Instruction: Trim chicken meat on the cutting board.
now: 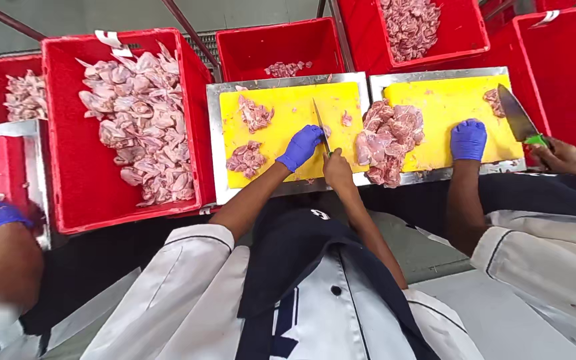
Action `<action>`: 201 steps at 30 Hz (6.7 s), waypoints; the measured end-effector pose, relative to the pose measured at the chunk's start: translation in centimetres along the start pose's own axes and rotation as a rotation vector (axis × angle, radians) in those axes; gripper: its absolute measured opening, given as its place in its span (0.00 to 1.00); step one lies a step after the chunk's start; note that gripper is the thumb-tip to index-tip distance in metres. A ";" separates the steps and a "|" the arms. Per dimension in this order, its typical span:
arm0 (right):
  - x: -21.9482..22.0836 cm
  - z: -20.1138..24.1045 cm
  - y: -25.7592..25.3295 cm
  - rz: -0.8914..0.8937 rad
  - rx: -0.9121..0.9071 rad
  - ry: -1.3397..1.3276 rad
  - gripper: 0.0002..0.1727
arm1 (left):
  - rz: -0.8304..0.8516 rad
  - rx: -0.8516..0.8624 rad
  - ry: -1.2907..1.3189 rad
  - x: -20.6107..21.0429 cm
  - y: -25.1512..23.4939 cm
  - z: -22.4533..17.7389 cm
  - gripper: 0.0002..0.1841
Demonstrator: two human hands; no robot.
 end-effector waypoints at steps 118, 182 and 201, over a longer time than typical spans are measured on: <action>0.3 0.9 1.9 -0.127 -0.068 0.092 0.29 | -0.052 -0.434 -0.199 -18.8 4.9 13.8 0.66; 27.9 -14.2 34.9 -0.136 0.562 -0.987 0.26 | 0.496 -0.506 1.712 10.8 14.6 -21.3 0.35; 48.7 -11.8 54.3 -0.242 1.170 -1.425 0.29 | 1.859 1.208 -0.141 36.7 64.6 -31.7 0.26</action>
Point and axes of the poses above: each hand's wrist, its own y-axis away from the middle knuckle, its own x-axis out of the palm, z = x × y, the point moved 10 cm from there along -y, towards the middle knuckle, and after that the axes turned 8 degrees about y, right-handed, at the moved point
